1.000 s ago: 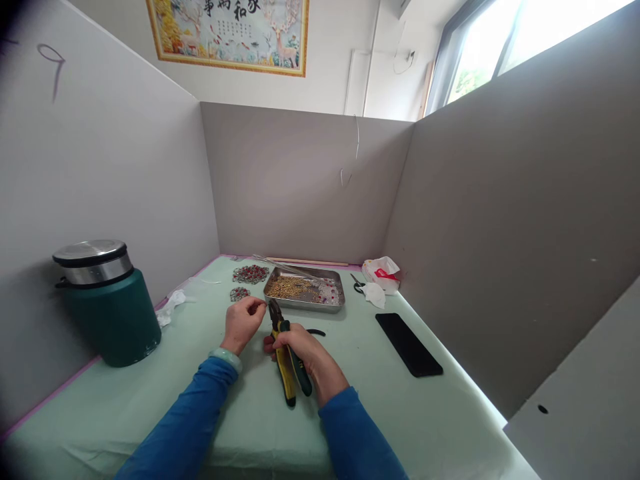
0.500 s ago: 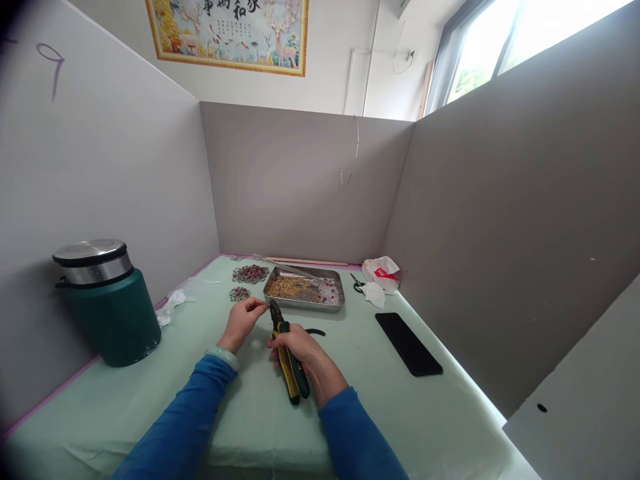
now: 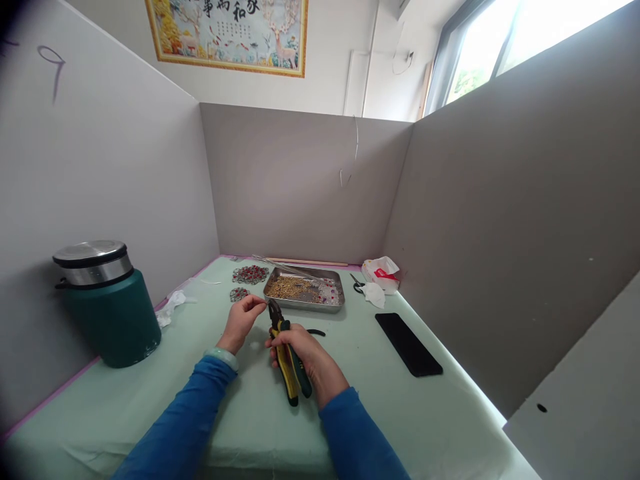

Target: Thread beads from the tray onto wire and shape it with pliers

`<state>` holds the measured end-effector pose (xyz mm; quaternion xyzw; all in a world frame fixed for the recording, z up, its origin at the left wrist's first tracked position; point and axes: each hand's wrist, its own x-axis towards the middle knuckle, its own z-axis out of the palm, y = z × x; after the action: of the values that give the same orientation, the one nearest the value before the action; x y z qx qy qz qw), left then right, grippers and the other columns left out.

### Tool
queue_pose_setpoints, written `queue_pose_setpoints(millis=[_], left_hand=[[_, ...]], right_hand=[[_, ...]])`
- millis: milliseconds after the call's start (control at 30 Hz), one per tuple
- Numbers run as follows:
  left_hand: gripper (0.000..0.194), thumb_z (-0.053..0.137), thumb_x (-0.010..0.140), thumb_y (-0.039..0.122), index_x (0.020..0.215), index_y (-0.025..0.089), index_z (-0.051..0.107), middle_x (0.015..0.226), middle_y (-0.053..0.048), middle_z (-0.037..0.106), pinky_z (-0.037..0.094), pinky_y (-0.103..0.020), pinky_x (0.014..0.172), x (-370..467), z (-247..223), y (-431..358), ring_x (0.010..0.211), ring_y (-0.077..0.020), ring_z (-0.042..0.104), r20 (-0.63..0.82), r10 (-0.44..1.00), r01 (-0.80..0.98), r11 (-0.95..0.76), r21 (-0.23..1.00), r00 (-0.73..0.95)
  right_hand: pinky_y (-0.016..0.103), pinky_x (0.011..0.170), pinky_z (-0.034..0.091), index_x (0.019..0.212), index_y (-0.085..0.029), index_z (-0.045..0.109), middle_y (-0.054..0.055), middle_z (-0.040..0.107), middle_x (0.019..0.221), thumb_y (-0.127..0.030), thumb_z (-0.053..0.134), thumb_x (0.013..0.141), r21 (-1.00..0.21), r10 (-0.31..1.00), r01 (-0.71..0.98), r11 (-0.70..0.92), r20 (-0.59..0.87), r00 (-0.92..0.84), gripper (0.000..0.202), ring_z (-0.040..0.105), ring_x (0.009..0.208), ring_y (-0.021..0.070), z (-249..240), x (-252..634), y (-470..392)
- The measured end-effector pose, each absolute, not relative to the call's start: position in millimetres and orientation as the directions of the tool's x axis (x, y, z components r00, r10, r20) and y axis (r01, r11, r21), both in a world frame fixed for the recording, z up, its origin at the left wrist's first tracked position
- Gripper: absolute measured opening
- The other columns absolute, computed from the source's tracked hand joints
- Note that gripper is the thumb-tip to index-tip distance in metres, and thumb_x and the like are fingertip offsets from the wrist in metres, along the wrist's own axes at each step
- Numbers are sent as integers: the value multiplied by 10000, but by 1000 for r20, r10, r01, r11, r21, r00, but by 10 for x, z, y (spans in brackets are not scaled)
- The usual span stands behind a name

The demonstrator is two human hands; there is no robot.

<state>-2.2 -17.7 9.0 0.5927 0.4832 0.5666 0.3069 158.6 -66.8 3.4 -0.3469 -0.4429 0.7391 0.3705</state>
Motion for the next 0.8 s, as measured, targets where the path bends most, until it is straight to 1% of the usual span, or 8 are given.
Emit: queue_pose_setpoints(millis=[67, 200, 267, 433, 633, 800], left_hand=[[121, 576, 672, 283, 668, 167, 609, 635, -1, 599, 411, -264, 642, -18, 90, -186, 634, -146, 527, 379, 922, 273, -344, 898, -85], [119, 567, 675, 281, 648, 171, 600, 604, 10, 575, 395, -254, 603, 21, 101, -217, 596, -135, 501, 396, 918, 308, -376, 874, 0], [122, 563, 673, 284, 635, 172, 590, 581, 17, 553, 382, -249, 577, 41, 109, -231, 574, -128, 481, 399, 917, 307, -384, 871, 16], [121, 559, 666, 289, 639, 172, 566, 569, 27, 521, 365, -243, 551, 63, 120, -245, 551, -117, 452, 385, 923, 308, -365, 879, -5], [126, 581, 659, 285, 634, 173, 529, 566, 39, 500, 360, -232, 540, 78, 129, -261, 541, -105, 447, 371, 929, 228, -362, 904, 3], [154, 610, 656, 296, 643, 175, 516, 558, 47, 495, 362, -219, 516, 108, 159, -304, 518, -95, 450, 337, 941, 74, -337, 939, 9]], right_hand=[[300, 549, 496, 851, -134, 563, 73, 651, 830, -122, 543, 574, -922, 871, -216, -321, -198, -449, 278, 595, 597, 151, 12, 1589, -657], [342, 651, 522, 900, -147, 542, 84, 665, 891, -111, 547, 574, -899, 874, -285, -333, -181, -451, 327, 636, 700, 187, 4, 1601, -646], [345, 649, 521, 899, -147, 534, 86, 667, 902, -112, 547, 573, -903, 879, -280, -327, -183, -440, 328, 637, 684, 185, 1, 1603, -637], [319, 608, 507, 903, -151, 515, 73, 669, 876, -120, 546, 565, -917, 895, -244, -316, -202, -399, 341, 613, 597, 152, -55, 1588, -608], [289, 580, 490, 866, -143, 543, 75, 662, 880, -129, 548, 557, -942, 916, -218, -255, -164, -365, 310, 599, 596, 142, -78, 1573, -611], [272, 586, 487, 871, -138, 574, 79, 658, 898, -123, 535, 556, -952, 911, -247, -182, -69, -406, 318, 607, 658, 154, 34, 1542, -666]])
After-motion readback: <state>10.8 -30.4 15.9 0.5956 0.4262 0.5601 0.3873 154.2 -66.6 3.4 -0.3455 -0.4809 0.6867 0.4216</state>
